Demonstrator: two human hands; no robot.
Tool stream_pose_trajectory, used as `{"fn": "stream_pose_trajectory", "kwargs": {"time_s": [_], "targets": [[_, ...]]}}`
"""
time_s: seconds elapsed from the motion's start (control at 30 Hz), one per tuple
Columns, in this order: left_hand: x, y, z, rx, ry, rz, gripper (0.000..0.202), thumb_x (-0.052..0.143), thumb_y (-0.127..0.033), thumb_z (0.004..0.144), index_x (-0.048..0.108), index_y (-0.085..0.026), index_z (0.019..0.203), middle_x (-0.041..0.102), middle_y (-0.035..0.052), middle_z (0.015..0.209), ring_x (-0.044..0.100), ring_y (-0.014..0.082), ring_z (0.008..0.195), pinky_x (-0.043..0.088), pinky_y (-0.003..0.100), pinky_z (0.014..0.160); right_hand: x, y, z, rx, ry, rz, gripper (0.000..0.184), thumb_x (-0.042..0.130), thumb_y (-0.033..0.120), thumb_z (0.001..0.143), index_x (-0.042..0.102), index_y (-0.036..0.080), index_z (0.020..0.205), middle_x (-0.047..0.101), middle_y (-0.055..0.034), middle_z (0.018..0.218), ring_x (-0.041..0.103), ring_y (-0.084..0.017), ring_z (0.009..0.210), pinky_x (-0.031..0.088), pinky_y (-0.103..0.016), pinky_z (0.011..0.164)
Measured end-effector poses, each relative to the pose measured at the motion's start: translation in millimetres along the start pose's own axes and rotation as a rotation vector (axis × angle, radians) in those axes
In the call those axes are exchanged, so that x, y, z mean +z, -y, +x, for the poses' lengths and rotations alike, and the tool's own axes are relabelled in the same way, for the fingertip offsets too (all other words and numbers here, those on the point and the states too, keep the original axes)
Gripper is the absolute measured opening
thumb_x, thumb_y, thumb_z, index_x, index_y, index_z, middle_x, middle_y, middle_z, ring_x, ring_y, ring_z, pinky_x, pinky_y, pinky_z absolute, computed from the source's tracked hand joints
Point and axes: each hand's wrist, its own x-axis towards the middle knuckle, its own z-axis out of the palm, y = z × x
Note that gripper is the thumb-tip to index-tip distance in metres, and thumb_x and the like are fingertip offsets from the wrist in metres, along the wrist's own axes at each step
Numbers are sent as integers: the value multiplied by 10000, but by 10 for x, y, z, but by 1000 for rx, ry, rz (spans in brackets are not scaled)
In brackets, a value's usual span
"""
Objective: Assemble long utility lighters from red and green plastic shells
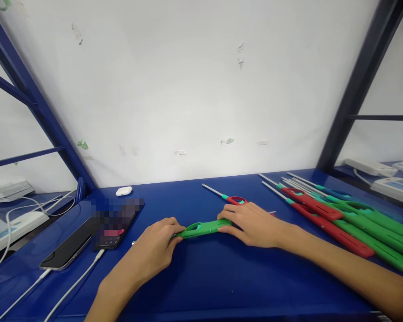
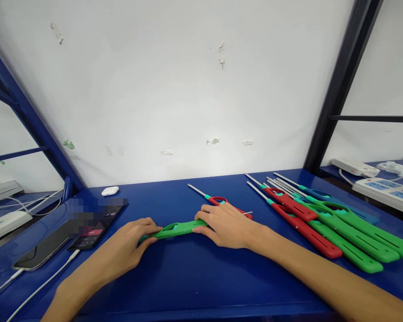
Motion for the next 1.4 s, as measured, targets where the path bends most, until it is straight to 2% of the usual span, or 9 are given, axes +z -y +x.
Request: {"fn": "stream_pose_trajectory", "kwargs": {"time_s": [0.33,0.5,0.6,0.7,0.9,1.0,1.13,1.27,1.4], "targets": [[35,-64,21,25,-1,165,455,360,-67,981,699,-226,1239,694,92,1029,679,227,970,502,324,881,31,-38,2,-3,-29,-22,411,312,412,1103,668,208,1103,706,-59,1008,682,-207,819,457,-311,660],[47,-151,5,16,19,260,680,329,47,911,523,-298,1464,678,82,1161,670,245,1026,493,393,940,49,-69,-8,18,-39,-52,423,298,440,1103,659,220,1121,699,-49,1038,662,-192,747,433,-315,625],[95,-215,14,15,29,347,730,328,96,855,498,-279,1458,654,94,1214,657,264,1080,489,435,974,45,-80,-7,22,-40,-50,415,303,431,1104,658,219,1138,693,-48,1057,657,-186,734,431,-317,624],[144,-243,53,-17,49,430,663,333,116,827,536,-200,1373,651,119,1203,654,282,1100,494,442,973,32,-68,-2,16,-35,-35,404,329,457,1095,652,225,1169,687,-48,1089,671,-201,791,450,-322,652],[123,-224,98,-20,76,444,342,325,-73,1021,569,-169,1241,679,118,1133,691,289,991,520,411,869,26,-20,-10,33,-17,-1,389,416,522,1060,653,244,1194,683,-47,1098,690,-221,842,484,-336,709],[101,-196,68,-26,59,430,333,303,-86,1043,560,-197,1224,695,90,1095,691,260,936,494,367,830,35,-27,-16,34,-22,20,362,464,520,1043,658,246,1181,683,-46,1087,687,-219,840,477,-328,703],[100,-147,32,-38,20,413,353,275,-55,1033,546,-206,1200,695,68,1018,666,252,853,451,368,790,33,-54,-9,49,-8,110,305,500,489,1035,662,238,1097,698,-36,1020,678,-217,836,460,-315,694],[100,-132,30,-28,-16,322,253,317,-120,1049,542,-209,1126,682,54,964,648,259,814,426,372,758,9,-36,5,114,-23,227,417,527,622,977,678,241,1054,718,-37,967,674,-235,848,449,-325,723],[108,-139,30,-8,-25,283,247,312,-131,1052,538,-211,1109,676,55,945,633,260,801,408,359,734,-23,7,26,177,-38,323,431,474,601,1006,699,235,974,720,-21,878,657,-210,794,424,-312,707]]}}
